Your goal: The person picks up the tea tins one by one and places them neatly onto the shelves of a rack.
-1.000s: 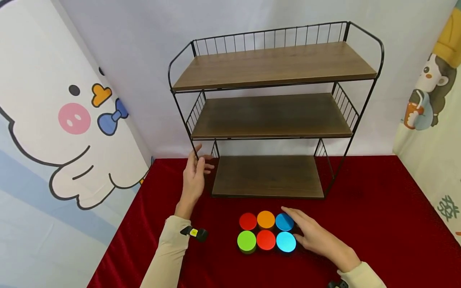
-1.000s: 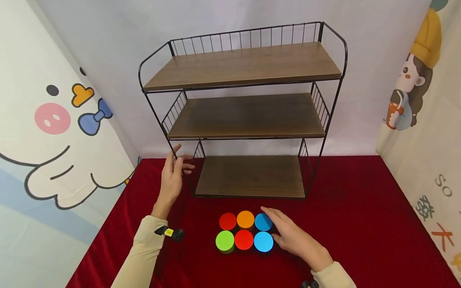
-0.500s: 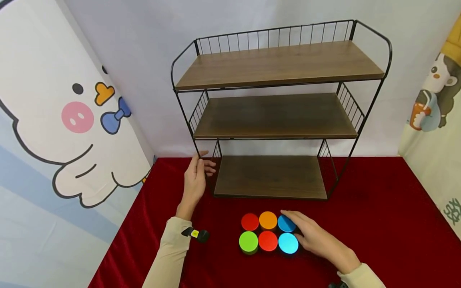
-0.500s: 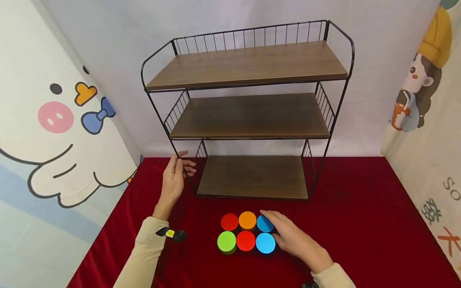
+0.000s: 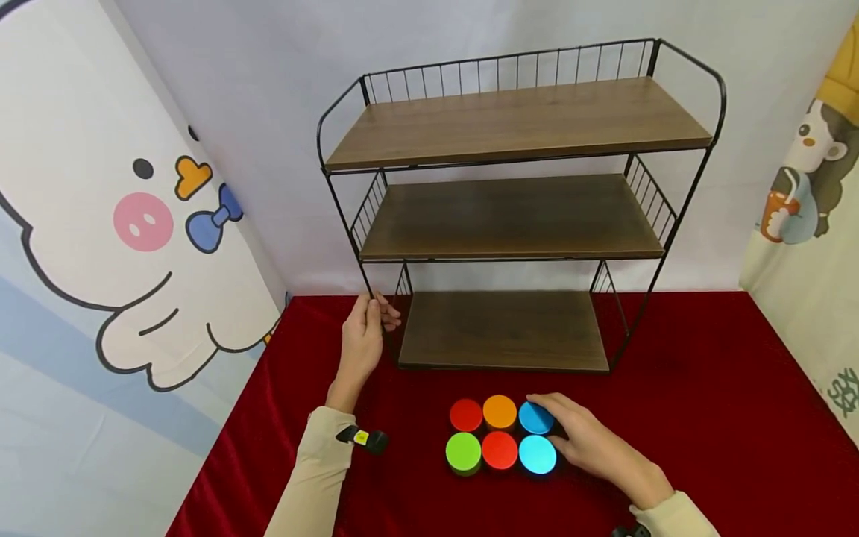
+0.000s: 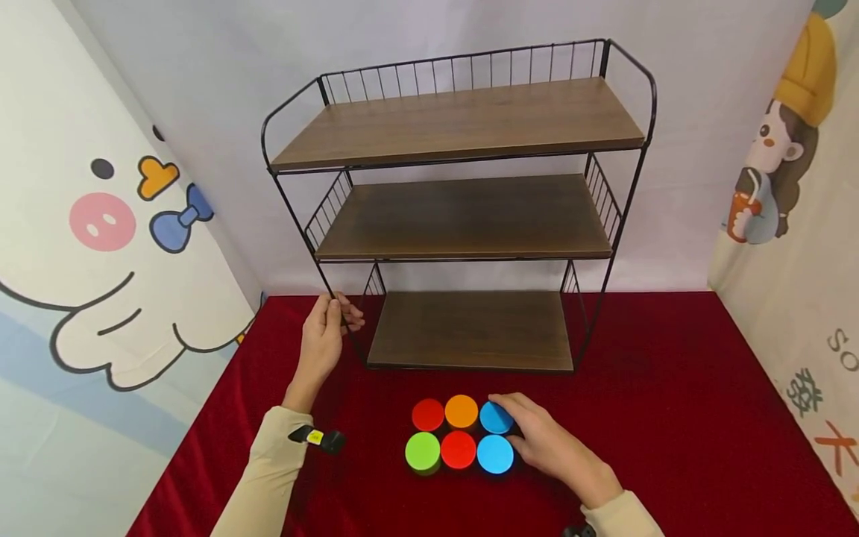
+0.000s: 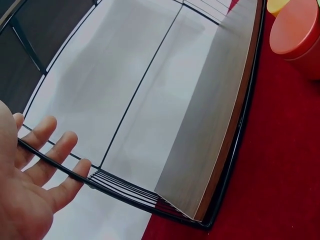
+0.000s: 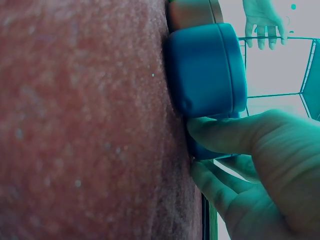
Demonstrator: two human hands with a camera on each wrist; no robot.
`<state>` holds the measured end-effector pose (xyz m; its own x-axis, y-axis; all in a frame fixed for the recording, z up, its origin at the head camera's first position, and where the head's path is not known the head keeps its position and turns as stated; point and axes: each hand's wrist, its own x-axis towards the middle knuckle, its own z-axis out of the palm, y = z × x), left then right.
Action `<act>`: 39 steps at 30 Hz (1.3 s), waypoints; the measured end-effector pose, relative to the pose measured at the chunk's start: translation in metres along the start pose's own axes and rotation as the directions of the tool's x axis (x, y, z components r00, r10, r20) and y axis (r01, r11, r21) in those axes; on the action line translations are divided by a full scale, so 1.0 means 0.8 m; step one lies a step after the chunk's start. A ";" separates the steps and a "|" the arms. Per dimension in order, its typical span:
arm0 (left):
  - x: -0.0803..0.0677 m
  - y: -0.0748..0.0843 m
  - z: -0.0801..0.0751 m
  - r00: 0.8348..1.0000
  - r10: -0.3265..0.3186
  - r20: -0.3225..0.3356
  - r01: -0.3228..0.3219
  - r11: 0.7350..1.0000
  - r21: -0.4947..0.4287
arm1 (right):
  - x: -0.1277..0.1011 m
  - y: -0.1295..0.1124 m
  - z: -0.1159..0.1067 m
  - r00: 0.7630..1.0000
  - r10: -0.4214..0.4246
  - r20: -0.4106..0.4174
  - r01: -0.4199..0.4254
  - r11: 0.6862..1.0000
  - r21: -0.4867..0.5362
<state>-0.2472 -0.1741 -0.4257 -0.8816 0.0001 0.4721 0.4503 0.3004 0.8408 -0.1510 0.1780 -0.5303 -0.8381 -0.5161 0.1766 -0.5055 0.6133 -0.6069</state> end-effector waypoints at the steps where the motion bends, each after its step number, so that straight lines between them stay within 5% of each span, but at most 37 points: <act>1: 0.000 0.000 0.000 1.000 -0.002 0.002 0.002 1.000 -0.001 | 0.000 0.000 -0.001 1.000 0.004 -0.001 -0.004 1.000 0.001; 10: 0.009 -0.041 0.005 1.000 -0.008 -0.015 0.009 1.000 0.013 | -0.004 0.003 -0.002 0.999 0.037 -0.021 -0.037 0.999 0.005; 29: 0.005 -0.048 0.002 0.999 -0.003 -0.043 0.006 0.998 0.058 | -0.010 0.003 -0.001 0.998 0.050 -0.032 -0.050 0.999 0.020; 33: 0.006 -0.043 0.004 0.999 -0.013 -0.036 0.015 0.998 0.054 | -0.012 0.003 -0.006 0.998 0.040 -0.045 -0.039 0.999 0.024; 39: 0.000 0.004 0.004 1.000 -0.017 -0.016 0.018 0.998 0.065 | -0.015 0.003 -0.015 0.997 0.055 -0.054 -0.051 0.996 0.077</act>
<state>-0.2461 -0.1704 -0.4242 -0.8869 -0.0199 0.4615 0.4240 0.3617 0.8303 -0.1449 0.1929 -0.5245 -0.8745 -0.4485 0.1849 -0.4454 0.5910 -0.6726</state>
